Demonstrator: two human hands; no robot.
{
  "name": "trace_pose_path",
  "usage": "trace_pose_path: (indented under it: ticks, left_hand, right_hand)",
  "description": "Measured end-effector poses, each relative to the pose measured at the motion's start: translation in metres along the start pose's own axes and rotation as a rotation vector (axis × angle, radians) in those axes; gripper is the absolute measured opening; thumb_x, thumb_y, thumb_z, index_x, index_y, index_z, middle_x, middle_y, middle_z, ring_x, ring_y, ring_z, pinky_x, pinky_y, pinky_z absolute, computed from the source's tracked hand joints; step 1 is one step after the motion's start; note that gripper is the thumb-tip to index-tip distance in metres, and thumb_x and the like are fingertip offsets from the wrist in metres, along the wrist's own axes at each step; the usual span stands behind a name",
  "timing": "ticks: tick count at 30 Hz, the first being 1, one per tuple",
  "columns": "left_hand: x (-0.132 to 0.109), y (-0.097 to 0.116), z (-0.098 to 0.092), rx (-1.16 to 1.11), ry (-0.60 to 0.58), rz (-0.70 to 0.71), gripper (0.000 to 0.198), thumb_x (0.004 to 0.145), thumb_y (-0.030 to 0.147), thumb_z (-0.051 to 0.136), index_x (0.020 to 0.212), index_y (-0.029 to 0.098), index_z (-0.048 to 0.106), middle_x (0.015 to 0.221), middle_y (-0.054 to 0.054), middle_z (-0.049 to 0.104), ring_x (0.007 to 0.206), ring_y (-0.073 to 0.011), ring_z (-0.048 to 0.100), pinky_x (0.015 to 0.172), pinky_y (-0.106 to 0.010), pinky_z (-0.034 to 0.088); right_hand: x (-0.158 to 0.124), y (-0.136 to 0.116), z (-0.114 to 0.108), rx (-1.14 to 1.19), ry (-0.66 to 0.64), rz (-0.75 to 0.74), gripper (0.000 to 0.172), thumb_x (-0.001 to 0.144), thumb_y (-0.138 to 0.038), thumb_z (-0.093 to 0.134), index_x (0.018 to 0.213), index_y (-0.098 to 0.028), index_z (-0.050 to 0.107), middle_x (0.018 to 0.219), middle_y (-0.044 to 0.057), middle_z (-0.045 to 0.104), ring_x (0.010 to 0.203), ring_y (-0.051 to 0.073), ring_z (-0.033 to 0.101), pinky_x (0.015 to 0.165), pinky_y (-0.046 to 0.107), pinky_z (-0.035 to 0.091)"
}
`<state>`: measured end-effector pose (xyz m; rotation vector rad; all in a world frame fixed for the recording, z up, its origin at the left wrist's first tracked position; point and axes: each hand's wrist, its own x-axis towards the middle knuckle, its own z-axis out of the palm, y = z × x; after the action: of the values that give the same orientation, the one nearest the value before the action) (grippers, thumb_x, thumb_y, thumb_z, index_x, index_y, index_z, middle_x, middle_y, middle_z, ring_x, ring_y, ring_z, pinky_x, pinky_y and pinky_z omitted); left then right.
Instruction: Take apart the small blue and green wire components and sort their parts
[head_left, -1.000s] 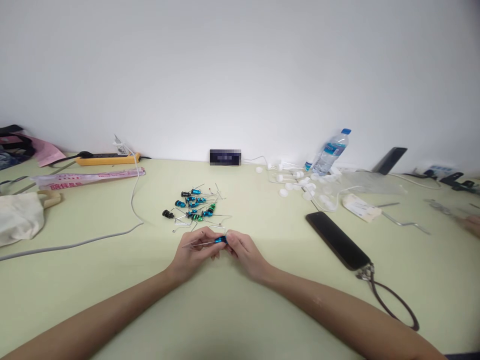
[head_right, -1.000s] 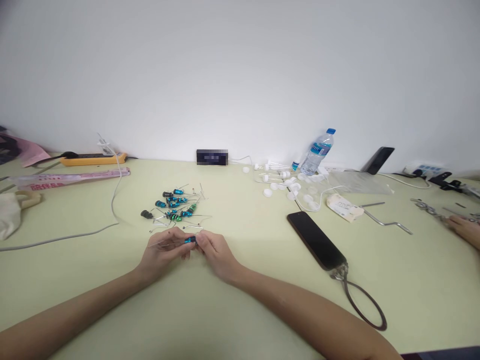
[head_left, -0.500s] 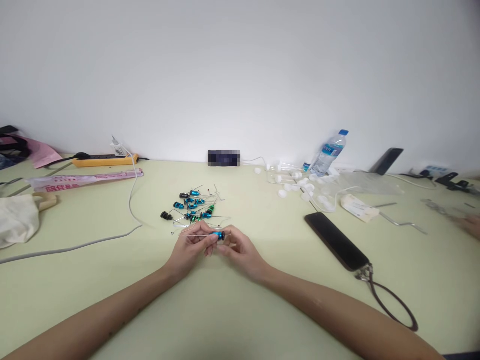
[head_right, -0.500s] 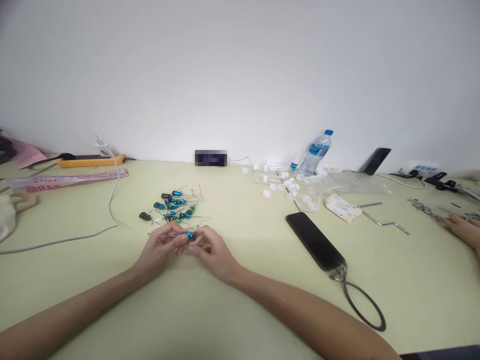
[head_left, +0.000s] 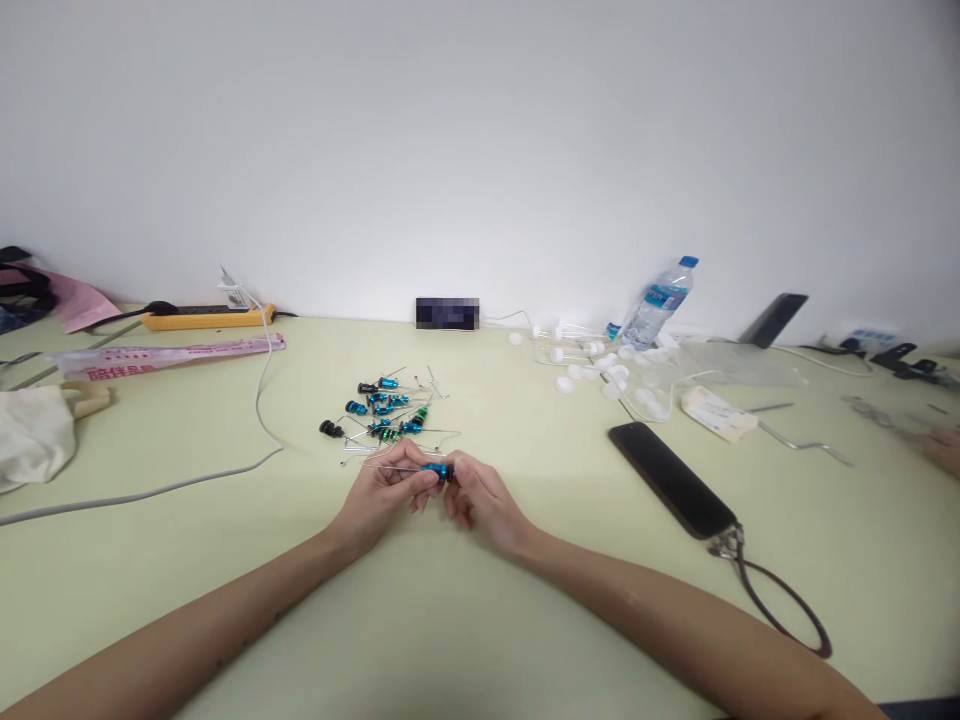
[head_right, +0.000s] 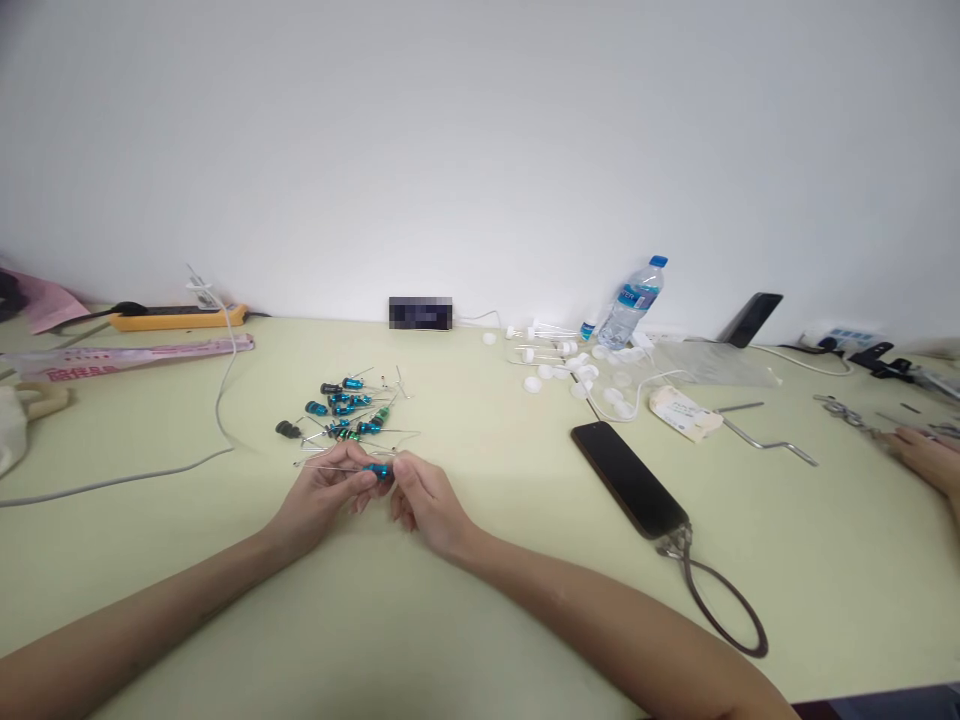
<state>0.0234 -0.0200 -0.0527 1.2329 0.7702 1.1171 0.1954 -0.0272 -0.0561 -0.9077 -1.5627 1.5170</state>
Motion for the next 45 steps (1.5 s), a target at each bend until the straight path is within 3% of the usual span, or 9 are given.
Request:
trace_pose_path:
  ticks: [3,8,13,19,24,29,34,39,45]
  left_hand:
    - [0.0001,0.0006,-0.0006,0.015,-0.014,-0.001,0.018,0.076,0.027,0.071,0.076,0.015,0.058,0.059,0.003,0.061,0.049,-0.0075,0.05,0.05,-0.021,0.04]
    - [0.001,0.0033,-0.0022,0.0,0.067,0.005,0.016,0.08,0.029,0.067,0.08,0.016,0.058,0.06,0.002,0.062,0.051,-0.0076,0.051,0.05,-0.02,0.04]
    - [0.0001,0.0028,-0.0017,0.022,0.014,-0.012,0.018,0.077,0.029,0.07,0.079,0.015,0.057,0.06,0.001,0.063,0.051,-0.0097,0.054,0.05,-0.022,0.043]
    - [0.0012,0.0028,-0.003,-0.008,0.11,0.024,0.018,0.078,0.029,0.068,0.081,0.016,0.057,0.064,-0.001,0.066,0.054,-0.0106,0.057,0.051,-0.022,0.045]
    - [0.0014,0.0048,-0.0002,0.029,0.047,0.0,0.02,0.075,0.029,0.071,0.078,0.015,0.057,0.06,0.0,0.064,0.052,-0.0115,0.057,0.051,-0.024,0.046]
    - [0.0025,0.003,-0.0021,-0.036,0.112,0.031,0.019,0.078,0.029,0.069,0.081,0.017,0.055,0.064,0.0,0.066,0.055,-0.0109,0.057,0.053,-0.023,0.045]
    - [0.0026,0.0009,-0.0022,-0.004,0.039,-0.006,0.018,0.078,0.029,0.069,0.08,0.016,0.056,0.058,0.001,0.063,0.054,-0.0122,0.057,0.053,-0.024,0.045]
    - [0.0049,0.001,-0.0033,-0.06,0.129,0.026,0.016,0.08,0.027,0.067,0.083,0.018,0.054,0.068,0.001,0.067,0.057,-0.0096,0.057,0.055,-0.021,0.045]
    - [0.003,0.0026,-0.002,-0.027,0.039,-0.019,0.018,0.08,0.029,0.067,0.08,0.016,0.055,0.06,0.002,0.064,0.054,-0.0101,0.056,0.053,-0.022,0.044]
  right_hand:
    - [0.0005,-0.0009,0.0003,-0.023,-0.034,0.001,0.046,0.093,-0.057,0.033,0.079,-0.016,0.05,0.055,-0.003,0.048,0.045,0.008,0.043,0.043,0.02,0.033]
    - [0.0007,-0.002,0.0,0.046,0.003,0.016,0.046,0.082,-0.047,0.062,0.114,-0.025,0.037,0.069,-0.007,0.053,0.043,0.006,0.044,0.04,0.018,0.036]
    - [0.0009,0.0007,-0.0006,0.048,-0.011,0.022,0.035,0.092,-0.053,0.037,0.108,-0.022,0.04,0.065,-0.006,0.049,0.04,0.006,0.044,0.035,0.016,0.031]
    - [0.0002,-0.0015,0.001,0.032,0.09,-0.026,0.057,0.077,-0.04,0.067,0.122,-0.033,0.032,0.119,0.003,0.038,0.053,0.002,0.048,0.032,0.014,0.035]
    - [0.0016,-0.001,0.0005,0.105,0.082,-0.017,0.039,0.089,-0.048,0.047,0.121,-0.032,0.031,0.114,0.002,0.038,0.049,0.002,0.045,0.03,0.014,0.031]
    - [0.0007,-0.0015,0.0012,0.019,0.124,-0.043,0.062,0.076,-0.037,0.069,0.124,-0.033,0.03,0.118,0.002,0.037,0.052,0.001,0.044,0.034,0.014,0.034]
    - [0.0002,-0.0013,0.0014,0.095,0.092,0.0,0.043,0.089,-0.046,0.049,0.124,-0.032,0.028,0.105,0.001,0.043,0.044,0.0,0.037,0.032,0.015,0.029]
    - [0.0005,-0.0016,0.0019,0.026,0.157,-0.053,0.063,0.077,-0.039,0.068,0.126,-0.033,0.029,0.116,0.003,0.037,0.054,0.002,0.045,0.037,0.015,0.035]
    - [0.0,0.0,0.0028,0.028,0.095,-0.006,0.04,0.089,-0.047,0.049,0.121,-0.029,0.032,0.091,-0.002,0.046,0.042,0.002,0.035,0.035,0.017,0.029]
